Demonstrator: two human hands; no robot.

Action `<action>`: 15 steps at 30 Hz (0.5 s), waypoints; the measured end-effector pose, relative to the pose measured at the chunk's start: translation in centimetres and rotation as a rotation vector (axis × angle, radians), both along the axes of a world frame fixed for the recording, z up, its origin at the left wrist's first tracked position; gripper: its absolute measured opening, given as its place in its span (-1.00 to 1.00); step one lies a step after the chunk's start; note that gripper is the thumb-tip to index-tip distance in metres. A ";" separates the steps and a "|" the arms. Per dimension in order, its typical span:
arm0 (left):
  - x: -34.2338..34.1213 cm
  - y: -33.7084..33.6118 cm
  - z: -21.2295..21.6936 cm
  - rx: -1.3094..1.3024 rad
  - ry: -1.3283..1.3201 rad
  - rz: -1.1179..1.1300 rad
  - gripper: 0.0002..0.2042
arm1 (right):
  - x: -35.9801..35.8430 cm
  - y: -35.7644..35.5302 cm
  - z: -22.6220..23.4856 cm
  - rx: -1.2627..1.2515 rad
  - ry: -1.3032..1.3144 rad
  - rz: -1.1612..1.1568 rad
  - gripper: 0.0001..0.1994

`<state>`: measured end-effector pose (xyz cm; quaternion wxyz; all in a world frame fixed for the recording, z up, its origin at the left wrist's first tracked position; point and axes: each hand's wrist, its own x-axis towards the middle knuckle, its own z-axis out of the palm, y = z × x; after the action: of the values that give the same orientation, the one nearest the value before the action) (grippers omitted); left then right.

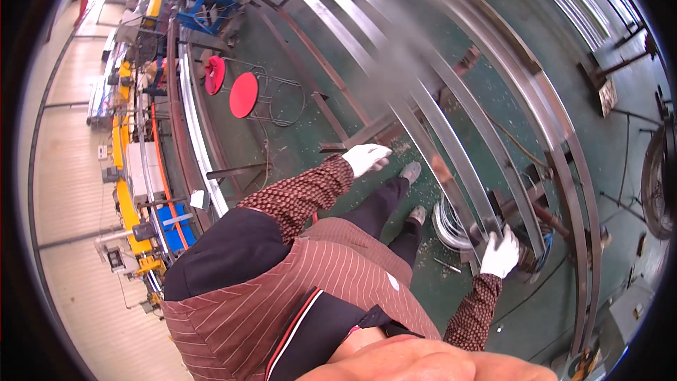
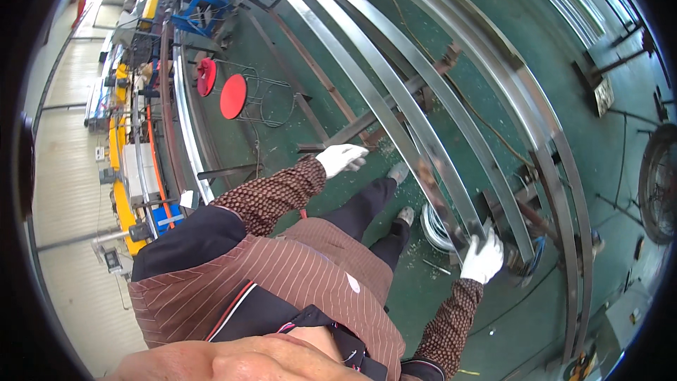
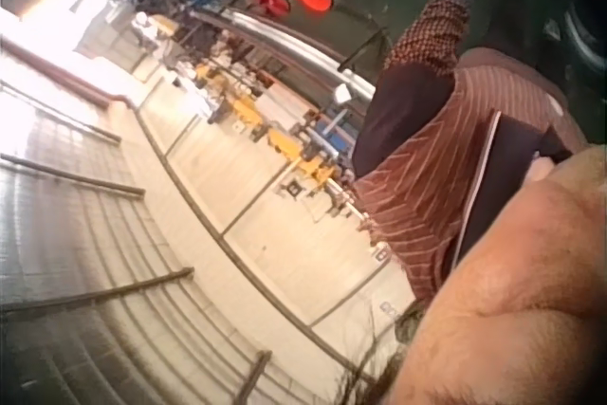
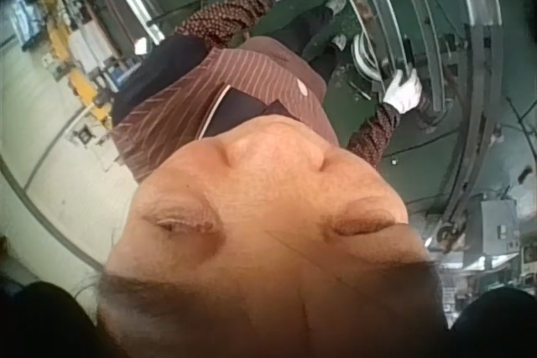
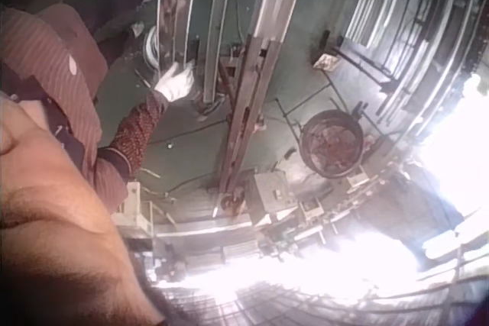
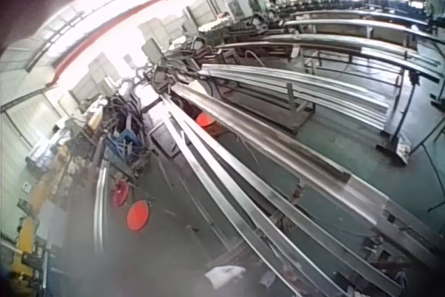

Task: The recorder uses a chop saw to cut metal profiles and then organizes the cut pieces on the factory floor.

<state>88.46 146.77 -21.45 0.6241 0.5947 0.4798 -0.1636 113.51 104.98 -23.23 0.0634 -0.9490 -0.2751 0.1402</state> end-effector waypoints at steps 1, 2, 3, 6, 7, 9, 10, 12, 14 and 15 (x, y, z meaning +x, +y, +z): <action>1.1 0.7 -0.1 -0.003 -0.022 0.037 -0.52 | 0.3 2.8 -0.6 0.086 0.017 0.016 -0.49; 2.3 1.3 0.4 0.009 -0.046 0.042 -0.52 | 0.9 5.3 -1.3 0.138 0.114 0.021 -0.46; 3.0 2.2 -0.2 0.117 -0.060 -0.043 -0.52 | 1.1 7.2 -2.7 0.124 0.153 0.014 -0.45; 5.6 3.3 0.9 0.758 -0.018 -0.494 -0.52 | 1.7 11.5 -7.1 0.100 0.421 -0.189 -0.31; 7.5 4.3 2.5 0.655 0.006 -0.595 -0.54 | 1.6 12.6 -7.6 -0.004 0.462 -0.279 -0.26; 7.4 5.4 0.9 0.868 -0.077 -0.627 -0.58 | 0.8 12.7 -8.4 0.039 0.420 -0.241 -0.24; 8.4 6.2 0.3 0.945 -0.083 -0.663 -0.58 | 0.5 12.0 -9.0 0.038 0.370 -0.220 -0.25; 9.5 7.9 -1.3 1.138 -0.128 -0.697 -0.58 | 0.2 10.1 -9.0 -0.023 0.356 -0.171 -0.23; 11.2 9.1 -2.4 1.238 -0.172 -0.765 -0.58 | 0.0 5.8 -10.2 -0.061 0.280 -0.143 -0.28; 11.4 9.6 -3.5 1.326 -0.189 -0.814 -0.59 | 0.3 3.8 -10.3 -0.077 0.317 -0.141 -0.26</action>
<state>99.86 156.37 -24.99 0.0676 0.9837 0.1662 -0.0073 113.78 108.80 -33.50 0.0794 -0.9336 -0.1890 0.2939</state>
